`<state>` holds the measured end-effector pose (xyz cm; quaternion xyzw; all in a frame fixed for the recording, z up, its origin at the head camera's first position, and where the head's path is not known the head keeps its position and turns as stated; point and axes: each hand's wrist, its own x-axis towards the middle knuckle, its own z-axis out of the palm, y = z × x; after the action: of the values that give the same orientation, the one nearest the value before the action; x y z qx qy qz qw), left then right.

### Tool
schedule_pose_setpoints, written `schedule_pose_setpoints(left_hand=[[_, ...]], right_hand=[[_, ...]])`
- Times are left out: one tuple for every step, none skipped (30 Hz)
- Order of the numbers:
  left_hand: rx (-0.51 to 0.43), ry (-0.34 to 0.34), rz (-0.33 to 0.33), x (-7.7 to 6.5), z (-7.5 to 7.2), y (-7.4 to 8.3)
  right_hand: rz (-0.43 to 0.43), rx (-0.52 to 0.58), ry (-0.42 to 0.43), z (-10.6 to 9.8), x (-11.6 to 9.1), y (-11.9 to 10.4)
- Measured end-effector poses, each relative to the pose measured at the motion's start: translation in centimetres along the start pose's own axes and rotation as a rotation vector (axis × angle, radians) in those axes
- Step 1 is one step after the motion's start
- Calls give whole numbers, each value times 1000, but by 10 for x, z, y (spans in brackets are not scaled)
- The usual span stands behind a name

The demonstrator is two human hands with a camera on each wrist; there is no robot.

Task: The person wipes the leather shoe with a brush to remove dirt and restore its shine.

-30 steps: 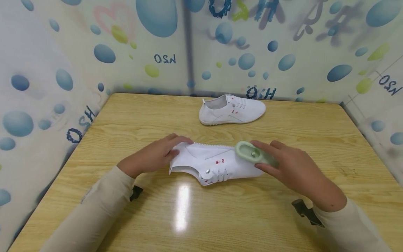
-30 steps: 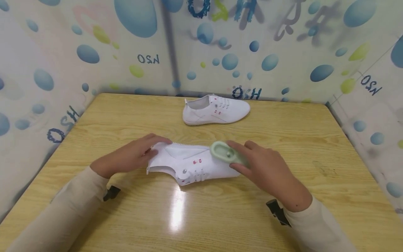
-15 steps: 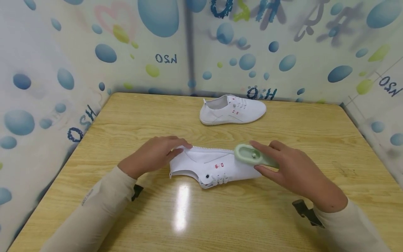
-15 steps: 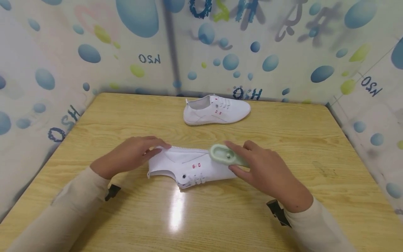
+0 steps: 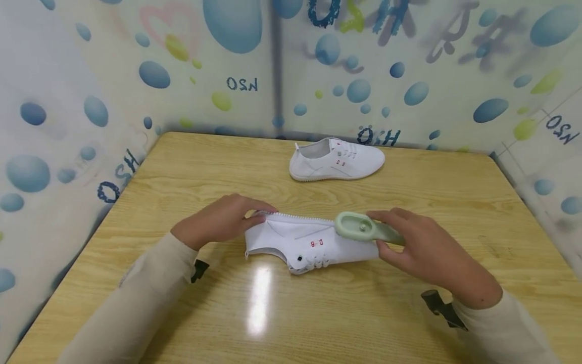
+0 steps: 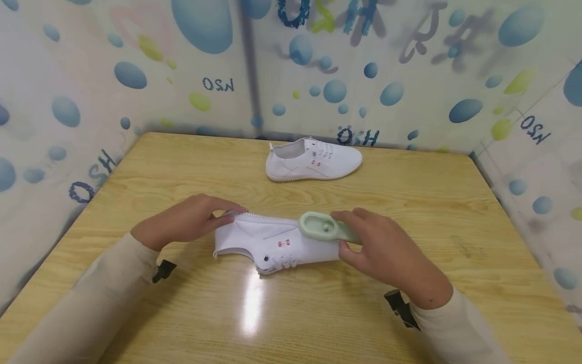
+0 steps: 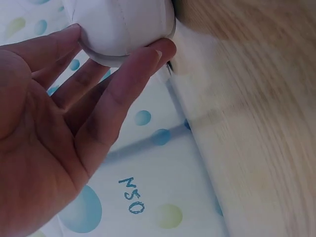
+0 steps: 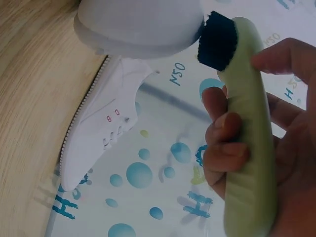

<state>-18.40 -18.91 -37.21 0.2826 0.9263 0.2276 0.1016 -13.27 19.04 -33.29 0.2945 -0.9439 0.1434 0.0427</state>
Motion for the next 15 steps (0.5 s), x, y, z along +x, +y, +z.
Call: schedule_pose_setpoints(left_hand=[[-1,-2,3,1,-1,-1],[-4,-5,-2,1,-1,-1],[-8,-5,3,2,-1,-2],[-12,-5,8,2,-1,-3],[-14,-5,12,2,-2,-4],[-16,-6,13,2,-1,-4],[-17,-4,20,2,-1,-5],[-17,-2,24,2,-1,-6],[-17,1,31,2,-1,-7],[-15,0,33,3,-1,-6],[-12,0,36,4,-1,-6],[-8,1,41,4,-1,-5],[-7,2,38,4,-1,-5],[-4,2,34,4,-1,-4],[-2,2,28,4,-1,-3]], right_hand=[[-15,-3,9,1,0,-1],[-31,-12,20,2,1,-2],[-48,-23,34,3,2,-3],[-65,-38,51,5,2,-4],[-82,-50,68,7,3,-5],[-94,-65,86,9,5,-6],[-100,-78,98,11,6,-8],[-101,-90,108,13,7,-9],[-104,-100,120,15,9,-11],[-103,-112,131,17,9,-12],[-102,-122,139,19,10,-13],[-100,-130,145,20,11,-14],[-98,-135,147,21,12,-16],[-98,-141,151,21,13,-17],[-98,-147,155,21,14,-18]])
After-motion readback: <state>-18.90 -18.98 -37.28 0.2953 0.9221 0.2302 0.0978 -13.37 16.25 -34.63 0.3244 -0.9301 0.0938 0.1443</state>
